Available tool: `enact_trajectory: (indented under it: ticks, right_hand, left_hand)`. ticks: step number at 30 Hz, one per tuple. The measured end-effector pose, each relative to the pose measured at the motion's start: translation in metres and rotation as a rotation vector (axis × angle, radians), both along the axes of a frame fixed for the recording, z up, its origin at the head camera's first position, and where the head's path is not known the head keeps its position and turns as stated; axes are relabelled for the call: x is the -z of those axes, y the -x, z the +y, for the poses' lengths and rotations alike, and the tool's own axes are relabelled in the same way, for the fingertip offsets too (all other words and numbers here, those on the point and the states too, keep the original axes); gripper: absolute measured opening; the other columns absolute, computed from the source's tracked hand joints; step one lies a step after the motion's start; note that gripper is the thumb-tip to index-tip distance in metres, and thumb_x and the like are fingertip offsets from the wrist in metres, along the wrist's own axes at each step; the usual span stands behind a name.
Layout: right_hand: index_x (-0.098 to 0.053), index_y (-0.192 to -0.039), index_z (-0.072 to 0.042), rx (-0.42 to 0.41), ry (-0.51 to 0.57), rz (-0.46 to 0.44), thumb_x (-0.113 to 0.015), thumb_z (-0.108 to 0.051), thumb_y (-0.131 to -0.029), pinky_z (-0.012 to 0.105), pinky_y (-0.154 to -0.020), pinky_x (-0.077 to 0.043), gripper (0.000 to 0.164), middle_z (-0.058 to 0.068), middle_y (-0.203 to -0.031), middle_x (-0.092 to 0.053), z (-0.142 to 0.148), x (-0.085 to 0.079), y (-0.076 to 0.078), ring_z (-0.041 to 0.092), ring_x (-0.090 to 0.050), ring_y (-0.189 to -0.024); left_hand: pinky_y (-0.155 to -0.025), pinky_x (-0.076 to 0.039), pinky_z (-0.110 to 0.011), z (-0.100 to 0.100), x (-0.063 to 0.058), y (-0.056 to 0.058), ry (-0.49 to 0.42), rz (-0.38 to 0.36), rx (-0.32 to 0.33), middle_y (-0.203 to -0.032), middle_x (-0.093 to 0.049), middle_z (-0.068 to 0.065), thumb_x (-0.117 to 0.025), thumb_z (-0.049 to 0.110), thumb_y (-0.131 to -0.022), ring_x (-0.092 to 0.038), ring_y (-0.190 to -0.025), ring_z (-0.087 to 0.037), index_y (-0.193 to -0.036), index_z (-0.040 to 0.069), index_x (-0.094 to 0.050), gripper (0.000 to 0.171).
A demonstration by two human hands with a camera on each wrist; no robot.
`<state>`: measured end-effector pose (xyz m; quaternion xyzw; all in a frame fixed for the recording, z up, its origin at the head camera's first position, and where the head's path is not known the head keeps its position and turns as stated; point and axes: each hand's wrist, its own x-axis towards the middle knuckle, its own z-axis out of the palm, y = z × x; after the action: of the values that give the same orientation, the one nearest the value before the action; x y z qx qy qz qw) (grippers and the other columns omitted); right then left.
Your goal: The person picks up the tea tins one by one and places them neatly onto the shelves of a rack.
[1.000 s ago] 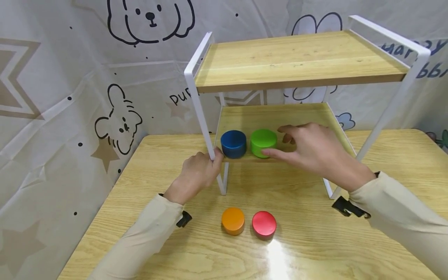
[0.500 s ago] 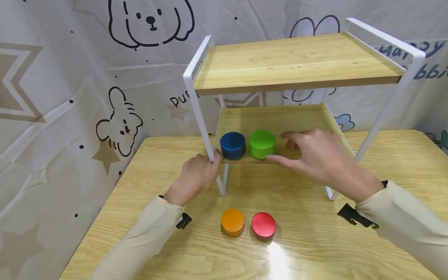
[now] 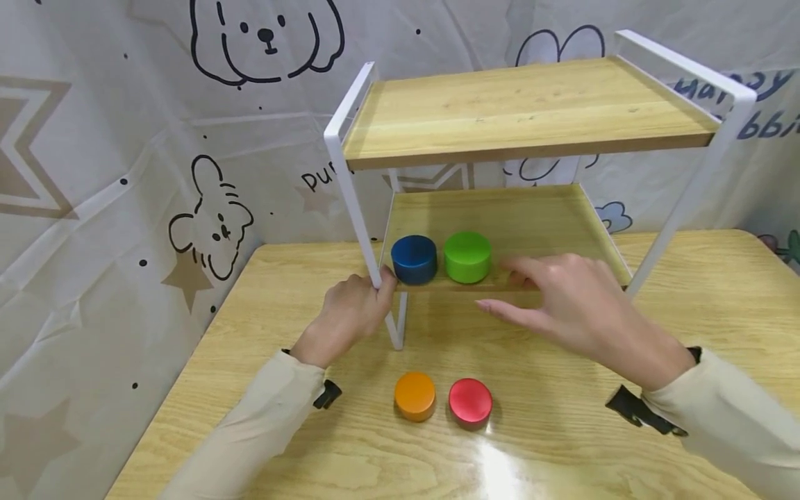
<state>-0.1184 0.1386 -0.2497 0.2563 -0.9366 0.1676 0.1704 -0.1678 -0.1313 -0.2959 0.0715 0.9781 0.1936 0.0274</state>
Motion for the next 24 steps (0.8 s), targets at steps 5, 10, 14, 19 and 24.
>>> enact_trajectory:
  ticks: [5, 10, 14, 19, 24]
  right_hand:
    - [-0.071, -0.104, -0.007, -0.028, 0.051, 0.022, -0.074, -0.044, -0.081, 0.037, -0.060, -0.052, 0.044, 0.005, -0.088, -0.073, 0.003, 0.009, -0.002, 0.017, -0.067, -0.074]
    - [-0.072, -0.105, -0.008, -0.049, 0.069, 0.064, -0.076, -0.042, -0.079, 0.033, -0.057, -0.050, 0.043, 0.003, -0.092, -0.073, 0.004, 0.012, -0.006, 0.013, -0.065, -0.072]
    - [-0.072, -0.105, -0.010, -0.072, 0.072, 0.080, -0.076, -0.041, -0.079, 0.031, -0.057, -0.050, 0.041, 0.000, -0.091, -0.072, 0.001, 0.013, -0.012, 0.011, -0.064, -0.072]
    - [-0.073, -0.102, -0.010, -0.095, 0.080, 0.092, -0.078, -0.040, -0.077, 0.029, -0.057, -0.050, 0.039, -0.002, -0.085, -0.072, -0.002, 0.017, -0.018, 0.009, -0.063, -0.070]
    - [-0.073, -0.104, -0.011, -0.092, 0.068, 0.039, -0.076, -0.042, -0.078, 0.028, -0.058, -0.049, 0.040, -0.005, -0.083, -0.070, -0.002, 0.028, -0.019, 0.007, -0.061, -0.069]
  left_hand:
    - [-0.048, -0.042, -0.037, 0.000, 0.000, -0.001, 0.013, 0.005, -0.011, -0.057, -0.054, -0.008, -0.014, 0.039, -0.100, -0.055, -0.053, -0.027, -0.061, 0.006, -0.056, 0.065]
    - [-0.049, -0.042, -0.039, 0.001, 0.000, -0.002, 0.012, 0.061, -0.018, -0.058, -0.054, -0.009, -0.016, 0.037, -0.099, -0.053, -0.055, -0.031, -0.059, 0.006, -0.055, 0.064]
    - [-0.054, -0.041, -0.041, 0.000, 0.000, -0.003, 0.014, 0.071, -0.032, -0.062, -0.055, -0.011, -0.016, 0.038, -0.099, -0.051, -0.061, -0.035, -0.060, 0.007, -0.057, 0.065]
    - [-0.059, -0.041, -0.045, 0.000, 0.000, -0.003, 0.014, 0.083, -0.046, -0.069, -0.053, -0.016, -0.017, 0.038, -0.099, -0.048, -0.069, -0.038, -0.063, 0.006, -0.060, 0.064]
    - [-0.057, -0.038, -0.043, 0.002, 0.001, -0.002, 0.041, 0.118, -0.047, -0.076, -0.048, -0.019, -0.017, 0.037, -0.098, -0.044, -0.074, -0.038, -0.064, 0.007, -0.057, 0.060]
